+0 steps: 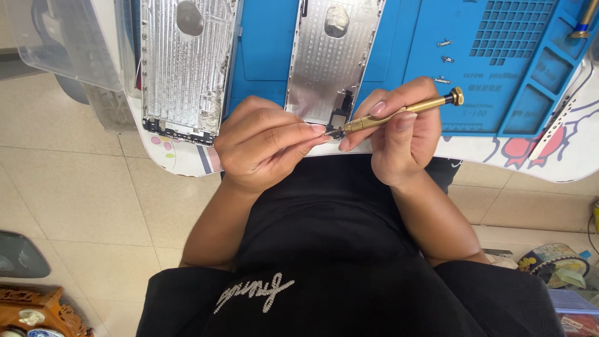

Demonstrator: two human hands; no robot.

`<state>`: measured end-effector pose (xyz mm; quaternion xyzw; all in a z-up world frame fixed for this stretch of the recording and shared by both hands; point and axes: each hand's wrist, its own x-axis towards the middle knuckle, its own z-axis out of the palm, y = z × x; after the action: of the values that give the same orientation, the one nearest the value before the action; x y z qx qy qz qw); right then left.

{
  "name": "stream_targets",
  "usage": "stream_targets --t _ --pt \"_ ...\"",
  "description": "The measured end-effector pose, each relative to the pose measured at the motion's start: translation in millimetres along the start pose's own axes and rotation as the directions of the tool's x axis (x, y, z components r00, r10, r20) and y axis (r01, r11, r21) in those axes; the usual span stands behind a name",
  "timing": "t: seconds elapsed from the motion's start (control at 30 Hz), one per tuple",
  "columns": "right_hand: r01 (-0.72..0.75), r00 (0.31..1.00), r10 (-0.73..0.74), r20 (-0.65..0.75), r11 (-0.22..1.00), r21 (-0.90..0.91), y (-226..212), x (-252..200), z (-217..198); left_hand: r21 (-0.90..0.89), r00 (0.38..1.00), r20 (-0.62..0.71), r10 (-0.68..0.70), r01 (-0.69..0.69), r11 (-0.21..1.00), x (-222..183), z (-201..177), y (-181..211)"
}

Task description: The user is repairing a mobile phone by disassembling and inspecting internal components.

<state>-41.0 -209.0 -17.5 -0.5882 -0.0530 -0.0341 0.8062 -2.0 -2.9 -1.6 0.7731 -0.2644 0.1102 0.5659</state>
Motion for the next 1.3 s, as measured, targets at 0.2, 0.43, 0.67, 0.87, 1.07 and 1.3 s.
stream_targets --t 0.2,0.43,0.67,0.87,1.07,1.3 --pt "0.009 1.000 -0.009 0.003 1.000 -0.009 1 1 0 0.008 1.000 0.002 0.007 -0.007 1.000 2 -1 0" --pt "0.010 1.000 -0.010 -0.010 1.000 -0.007 2 -1 0 0.018 1.000 0.007 0.010 -0.011 1.000 0 -1 -1" --pt "-0.001 1.000 0.001 -0.026 1.000 0.025 3 -2 0 -0.020 1.000 -0.007 -0.020 0.020 1.000 0 -1 0" --pt "0.035 0.998 -0.033 -0.061 0.999 0.029 10 -8 -2 -0.015 0.999 0.006 -0.041 0.041 0.999 3 -3 4" --pt "0.040 0.998 -0.038 -0.052 0.999 0.036 7 -5 0 0.012 1.000 -0.002 0.008 -0.008 1.000 1 -1 3" --pt "0.023 0.998 -0.020 -0.053 0.998 0.052 8 -8 0 0.018 1.000 -0.001 0.007 -0.007 1.000 0 -1 5"
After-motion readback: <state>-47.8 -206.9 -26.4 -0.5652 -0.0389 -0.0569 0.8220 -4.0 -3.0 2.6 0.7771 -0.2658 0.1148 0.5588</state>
